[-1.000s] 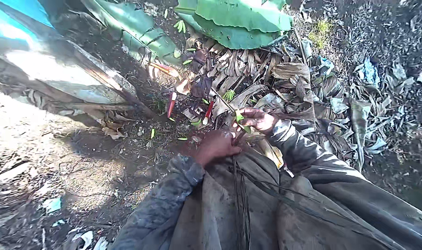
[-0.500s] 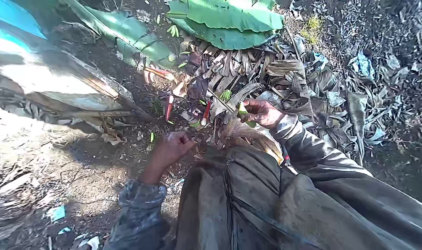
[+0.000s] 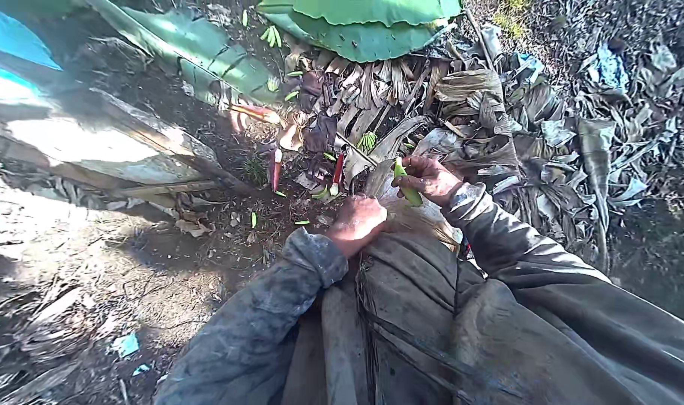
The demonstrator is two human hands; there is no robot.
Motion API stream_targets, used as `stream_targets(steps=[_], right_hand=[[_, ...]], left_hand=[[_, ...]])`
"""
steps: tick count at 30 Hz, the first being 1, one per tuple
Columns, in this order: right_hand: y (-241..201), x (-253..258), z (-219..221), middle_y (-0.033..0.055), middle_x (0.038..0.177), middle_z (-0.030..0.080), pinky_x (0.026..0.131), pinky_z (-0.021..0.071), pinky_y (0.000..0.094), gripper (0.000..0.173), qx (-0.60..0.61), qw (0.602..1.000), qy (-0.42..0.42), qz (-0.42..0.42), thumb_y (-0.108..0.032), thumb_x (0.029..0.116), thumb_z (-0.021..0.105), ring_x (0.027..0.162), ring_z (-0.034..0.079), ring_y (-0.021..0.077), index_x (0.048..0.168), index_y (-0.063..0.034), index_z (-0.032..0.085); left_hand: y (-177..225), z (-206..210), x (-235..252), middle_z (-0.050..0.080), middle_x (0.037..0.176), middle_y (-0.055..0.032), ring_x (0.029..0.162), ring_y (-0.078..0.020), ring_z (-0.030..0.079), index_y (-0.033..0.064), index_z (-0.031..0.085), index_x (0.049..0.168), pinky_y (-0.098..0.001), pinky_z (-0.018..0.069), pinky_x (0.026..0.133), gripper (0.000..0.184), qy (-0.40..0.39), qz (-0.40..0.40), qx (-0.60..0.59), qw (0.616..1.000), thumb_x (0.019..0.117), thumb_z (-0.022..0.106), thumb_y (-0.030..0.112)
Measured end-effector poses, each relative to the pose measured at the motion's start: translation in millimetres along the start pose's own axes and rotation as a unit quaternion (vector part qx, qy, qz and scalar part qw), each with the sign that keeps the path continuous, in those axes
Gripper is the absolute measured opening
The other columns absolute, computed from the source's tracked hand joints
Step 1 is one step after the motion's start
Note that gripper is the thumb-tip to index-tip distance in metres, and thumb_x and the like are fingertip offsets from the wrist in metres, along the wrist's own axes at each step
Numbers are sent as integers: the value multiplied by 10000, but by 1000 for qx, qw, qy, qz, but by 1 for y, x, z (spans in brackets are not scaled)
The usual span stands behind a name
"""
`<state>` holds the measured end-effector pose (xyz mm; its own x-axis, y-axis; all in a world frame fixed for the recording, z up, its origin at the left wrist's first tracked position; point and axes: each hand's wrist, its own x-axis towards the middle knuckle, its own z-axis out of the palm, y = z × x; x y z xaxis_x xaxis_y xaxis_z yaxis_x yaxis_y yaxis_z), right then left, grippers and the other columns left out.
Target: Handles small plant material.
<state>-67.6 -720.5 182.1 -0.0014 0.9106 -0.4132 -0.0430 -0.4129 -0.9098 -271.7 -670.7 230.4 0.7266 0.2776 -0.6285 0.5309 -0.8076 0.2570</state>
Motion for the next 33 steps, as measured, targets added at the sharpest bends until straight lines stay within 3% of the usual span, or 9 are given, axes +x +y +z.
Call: stream_targets(steps=[3,5,9,11,13,16,24,28,33], right_hand=[[5,-8,-2,125,928,743,683,636,358,344,33,999,13,4,-53,922,664,731,731,212,1251,10,588],[9,-12,-4,116,931,745,680,630,341,341,37,999,11,4,-51,931,658,730,729,196,1259,5,584],[10,-19,-4,109,924,743,688,628,342,332,41,999,6,-1,-55,930,648,741,728,191,1252,-2,586],[8,-22,-3,108,921,740,685,626,348,324,45,999,6,-4,-44,935,635,736,724,194,1253,-1,584],[6,-24,-2,107,929,737,668,624,340,317,63,998,-3,-13,-39,939,608,730,717,191,1253,-1,583],[2,-25,4,104,903,724,641,618,332,294,93,995,-20,-15,-52,951,565,716,710,186,1241,-5,581],[-5,-14,30,125,1031,707,636,604,332,351,115,993,-4,-16,0,837,647,742,690,186,1185,-9,603],[-1,-8,32,126,1111,716,630,595,323,350,146,989,-19,-26,-21,836,645,768,696,187,1180,-34,584],[-8,-1,33,138,1047,715,626,600,329,263,198,977,-32,-77,-117,920,626,733,694,193,1167,-36,589]], left_hand=[[-9,5,-19,679,1052,-188,892,-375,681,62,727,952,-540,565,753,185,40,-37,28,998,943,713,246],[-14,12,-18,679,1019,-200,859,-379,683,51,723,952,-541,559,720,164,33,-42,35,998,964,653,199],[-11,2,-18,652,1213,-216,1002,-419,677,46,708,1142,-580,558,827,232,-25,-113,16,993,1024,530,134],[-26,14,-24,675,1151,-183,962,-373,691,92,743,1119,-557,574,801,216,93,-82,-26,992,1002,590,189],[-47,33,-26,685,1001,-90,865,-238,689,115,737,967,-464,593,740,112,262,-8,-141,955,953,655,191],[-56,48,-32,690,1015,-7,877,-111,681,141,675,1020,-341,604,766,65,318,9,-407,856,989,636,183],[-39,92,-12,702,1078,-51,896,-185,697,160,651,1138,-376,614,781,146,383,40,-654,651,993,632,176],[-36,95,-12,699,1116,-69,941,-217,699,147,654,1092,-413,612,815,116,383,48,-684,619,979,651,172],[-36,96,-12,690,1077,-53,921,-187,689,138,658,1075,-380,610,800,105,394,59,-660,637,970,668,134]])
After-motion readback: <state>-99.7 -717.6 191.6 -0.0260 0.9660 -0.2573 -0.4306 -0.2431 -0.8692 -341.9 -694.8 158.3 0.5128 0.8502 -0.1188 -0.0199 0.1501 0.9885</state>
